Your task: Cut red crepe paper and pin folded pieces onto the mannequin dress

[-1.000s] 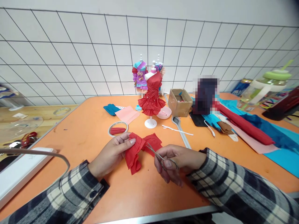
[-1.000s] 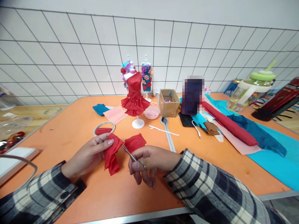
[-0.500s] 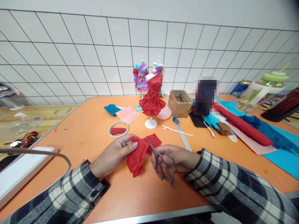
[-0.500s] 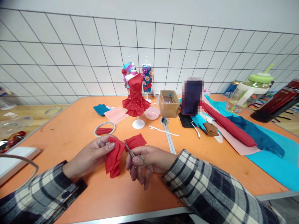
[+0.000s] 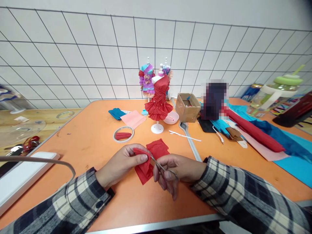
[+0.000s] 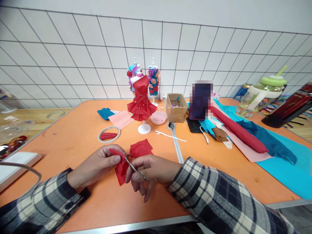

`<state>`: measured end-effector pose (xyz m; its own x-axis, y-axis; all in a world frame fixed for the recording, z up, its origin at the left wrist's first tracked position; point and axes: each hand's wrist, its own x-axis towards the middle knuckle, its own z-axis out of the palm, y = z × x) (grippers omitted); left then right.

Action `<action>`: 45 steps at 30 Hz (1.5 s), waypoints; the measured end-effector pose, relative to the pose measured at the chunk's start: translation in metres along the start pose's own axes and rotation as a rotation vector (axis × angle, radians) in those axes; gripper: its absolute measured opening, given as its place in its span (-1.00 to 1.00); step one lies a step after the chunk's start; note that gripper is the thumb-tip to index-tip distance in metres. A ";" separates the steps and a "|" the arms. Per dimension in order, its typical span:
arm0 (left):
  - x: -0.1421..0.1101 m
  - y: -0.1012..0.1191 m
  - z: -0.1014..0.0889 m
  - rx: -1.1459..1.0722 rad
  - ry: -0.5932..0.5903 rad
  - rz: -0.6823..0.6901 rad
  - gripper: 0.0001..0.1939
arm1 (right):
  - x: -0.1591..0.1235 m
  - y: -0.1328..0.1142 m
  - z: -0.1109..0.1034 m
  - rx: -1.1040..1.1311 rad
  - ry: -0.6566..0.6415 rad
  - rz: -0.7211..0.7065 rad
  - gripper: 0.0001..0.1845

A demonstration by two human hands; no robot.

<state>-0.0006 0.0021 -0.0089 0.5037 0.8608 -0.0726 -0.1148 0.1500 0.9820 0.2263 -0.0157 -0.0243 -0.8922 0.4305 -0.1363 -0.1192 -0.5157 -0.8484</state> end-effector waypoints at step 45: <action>-0.003 0.002 0.008 0.055 -0.017 -0.029 -0.66 | 0.003 0.003 0.000 0.011 -0.036 -0.029 -0.53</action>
<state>0.0041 -0.0041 -0.0056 0.5210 0.8478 -0.0989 -0.0525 0.1475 0.9877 0.2232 -0.0162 -0.0267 -0.9033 0.4188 -0.0933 -0.1496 -0.5113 -0.8462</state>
